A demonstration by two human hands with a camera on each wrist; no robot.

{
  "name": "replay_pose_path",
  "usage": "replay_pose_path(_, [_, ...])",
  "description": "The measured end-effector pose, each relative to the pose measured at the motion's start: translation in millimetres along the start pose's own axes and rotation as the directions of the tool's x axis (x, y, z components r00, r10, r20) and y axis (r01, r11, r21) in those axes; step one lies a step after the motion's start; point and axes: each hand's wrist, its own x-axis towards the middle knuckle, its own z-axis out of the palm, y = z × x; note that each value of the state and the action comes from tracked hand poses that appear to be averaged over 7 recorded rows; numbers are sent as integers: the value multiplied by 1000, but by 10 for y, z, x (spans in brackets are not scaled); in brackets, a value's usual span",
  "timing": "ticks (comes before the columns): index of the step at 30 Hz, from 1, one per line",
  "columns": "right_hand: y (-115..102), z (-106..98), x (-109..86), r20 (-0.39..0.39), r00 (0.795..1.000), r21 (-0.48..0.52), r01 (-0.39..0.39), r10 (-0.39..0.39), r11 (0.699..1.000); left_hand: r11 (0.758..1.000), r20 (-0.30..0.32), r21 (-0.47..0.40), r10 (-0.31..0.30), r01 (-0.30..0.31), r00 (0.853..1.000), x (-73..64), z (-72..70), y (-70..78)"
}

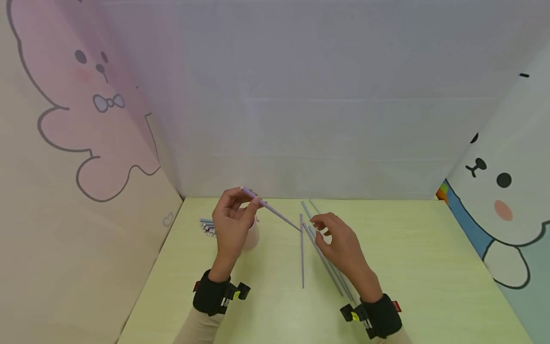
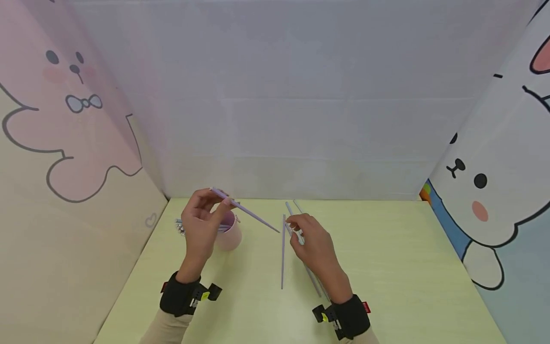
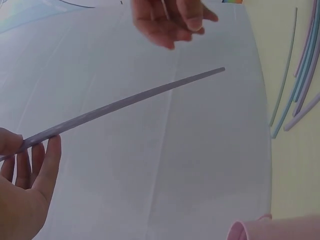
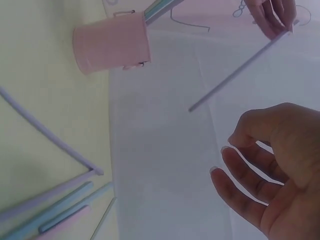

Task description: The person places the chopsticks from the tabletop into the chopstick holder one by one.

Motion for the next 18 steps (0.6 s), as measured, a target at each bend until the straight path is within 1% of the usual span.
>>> replay_pose_path(4, [210, -13, -85, 17, 998, -52, -67, 68, 996, 1000, -53, 18, 20, -19, 998, 60, -176, 44])
replay_pose_path(9, [506, 7, -225, 48, 986, -112, -153, 160, 982, 997, -93, 50, 56, -52, 994, 154, -398, 86])
replay_pose_path(14, [758, 69, -359, 95, 965, -154, -227, 243, 962, 993, -140, 88, 86, -74, 986, 179, -615, 113])
replay_pose_path(18, [895, 114, -434, 126, 946, -182, -274, 299, 944, 989, -168, 122, 102, -82, 980, 162, -753, 142])
